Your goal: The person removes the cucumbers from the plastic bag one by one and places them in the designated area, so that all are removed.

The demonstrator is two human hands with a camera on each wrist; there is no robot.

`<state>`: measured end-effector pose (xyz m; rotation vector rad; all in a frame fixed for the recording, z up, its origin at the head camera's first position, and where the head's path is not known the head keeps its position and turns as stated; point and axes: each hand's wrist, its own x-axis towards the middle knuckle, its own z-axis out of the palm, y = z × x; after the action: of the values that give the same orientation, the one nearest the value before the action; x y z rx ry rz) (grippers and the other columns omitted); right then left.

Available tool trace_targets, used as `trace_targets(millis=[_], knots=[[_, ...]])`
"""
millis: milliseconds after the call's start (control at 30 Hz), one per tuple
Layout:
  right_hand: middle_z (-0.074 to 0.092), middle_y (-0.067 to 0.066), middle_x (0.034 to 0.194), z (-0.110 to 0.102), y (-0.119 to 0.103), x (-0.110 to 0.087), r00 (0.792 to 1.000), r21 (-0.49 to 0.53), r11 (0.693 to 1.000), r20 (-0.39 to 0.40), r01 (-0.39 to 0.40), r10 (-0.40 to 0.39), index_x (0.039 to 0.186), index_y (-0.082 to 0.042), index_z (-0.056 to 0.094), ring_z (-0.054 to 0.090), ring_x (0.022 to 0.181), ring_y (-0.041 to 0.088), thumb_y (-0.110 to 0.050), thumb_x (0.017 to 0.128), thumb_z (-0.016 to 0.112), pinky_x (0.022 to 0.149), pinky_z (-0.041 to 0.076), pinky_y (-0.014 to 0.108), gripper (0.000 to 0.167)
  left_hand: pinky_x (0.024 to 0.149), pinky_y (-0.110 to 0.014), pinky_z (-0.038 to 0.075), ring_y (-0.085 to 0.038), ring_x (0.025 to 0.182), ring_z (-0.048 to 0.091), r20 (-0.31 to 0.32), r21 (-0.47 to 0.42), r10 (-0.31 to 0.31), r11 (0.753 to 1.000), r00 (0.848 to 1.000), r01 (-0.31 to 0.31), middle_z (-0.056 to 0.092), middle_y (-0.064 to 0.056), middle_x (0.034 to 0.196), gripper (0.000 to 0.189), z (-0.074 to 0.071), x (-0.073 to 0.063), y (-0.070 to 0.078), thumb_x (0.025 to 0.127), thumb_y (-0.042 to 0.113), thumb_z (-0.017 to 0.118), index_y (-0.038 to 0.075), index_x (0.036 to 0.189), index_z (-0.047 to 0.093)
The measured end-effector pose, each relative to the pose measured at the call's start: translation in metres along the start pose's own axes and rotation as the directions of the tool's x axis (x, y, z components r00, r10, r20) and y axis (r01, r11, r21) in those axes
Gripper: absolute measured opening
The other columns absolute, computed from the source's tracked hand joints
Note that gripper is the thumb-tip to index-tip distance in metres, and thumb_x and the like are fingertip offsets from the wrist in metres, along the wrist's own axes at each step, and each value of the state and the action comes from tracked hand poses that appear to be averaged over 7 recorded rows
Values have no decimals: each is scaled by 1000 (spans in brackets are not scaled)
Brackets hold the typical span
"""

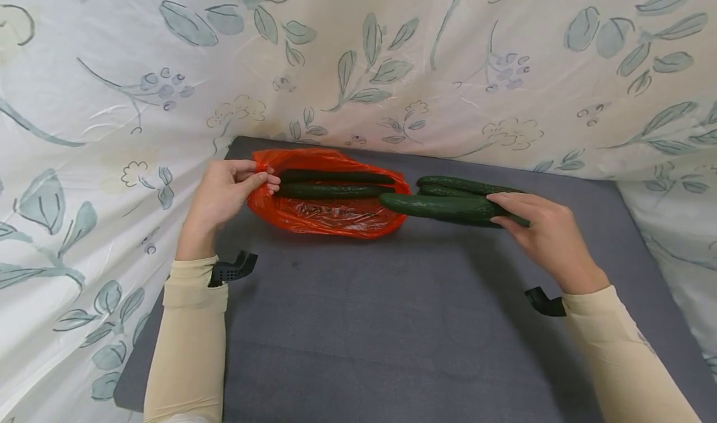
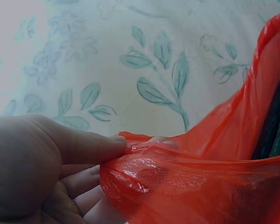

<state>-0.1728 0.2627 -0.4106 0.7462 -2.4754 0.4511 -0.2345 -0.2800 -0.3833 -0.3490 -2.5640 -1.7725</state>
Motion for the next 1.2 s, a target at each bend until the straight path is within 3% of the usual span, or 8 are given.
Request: trace_targets(millis=[567,633,733,800,900,1000,1100,1200], knots=[[79,10,123,-7,24,-27,1000,-54,998,1,-26,26,132,-9,79,77,102,31,7,72,96,84,54,48,64,81,-22,61,-9,85,78,-2,-16,-13,1000,1000,13,77,-29,110,27,1,1,-4,109,0,64,-15,130,69],[79,11,122,-8,28,-31,1000,-54,998,-1,-28,28,132,-9,79,77,101,32,7,70,97,91,55,35,66,82,-21,61,-9,84,78,-10,-3,-10,1000,1000,10,77,-28,109,26,0,0,-4,109,0,64,-15,129,70],[79,11,121,-8,32,-37,1000,-58,998,-9,-29,29,132,-10,80,77,100,32,7,68,98,98,45,14,68,83,-20,60,-12,85,79,-16,14,-7,1000,1000,7,78,-26,108,26,-2,0,-5,109,0,63,-14,129,70],[79,11,121,-8,34,-41,999,-59,998,-10,-35,35,132,-11,79,77,100,33,7,69,98,99,40,9,69,83,-20,60,-15,87,79,-22,24,-5,1000,1000,5,79,-25,107,25,-3,-1,-5,109,0,64,-14,128,71],[79,13,119,-7,37,-44,999,-64,997,-4,-43,42,133,-10,79,77,98,34,8,70,97,91,54,28,68,84,-19,60,-17,88,80,-25,33,-1,999,1000,2,79,-24,106,24,-3,-1,-5,109,0,63,-13,127,72],[79,15,117,-6,41,-48,999,-69,996,11,-51,52,132,-8,79,77,96,35,8,70,97,79,54,47,66,84,-20,60,-14,86,79,-28,32,5,999,1000,-4,79,-23,105,24,-2,0,-6,109,0,63,-13,126,72],[79,15,117,-3,45,-53,997,-69,995,18,-70,72,130,-8,79,77,95,36,7,70,97,77,54,51,65,84,-20,60,-11,85,79,-29,27,13,1000,999,-12,79,-24,106,23,-2,-1,-6,108,-1,63,-13,126,72],[79,15,116,0,50,-57,997,-72,994,24,-77,79,129,-8,80,77,96,36,7,70,98,77,55,52,63,84,-21,60,-17,87,80,-33,25,20,1000,999,-20,79,-25,105,23,-1,-1,-7,108,-2,63,-13,125,73]])
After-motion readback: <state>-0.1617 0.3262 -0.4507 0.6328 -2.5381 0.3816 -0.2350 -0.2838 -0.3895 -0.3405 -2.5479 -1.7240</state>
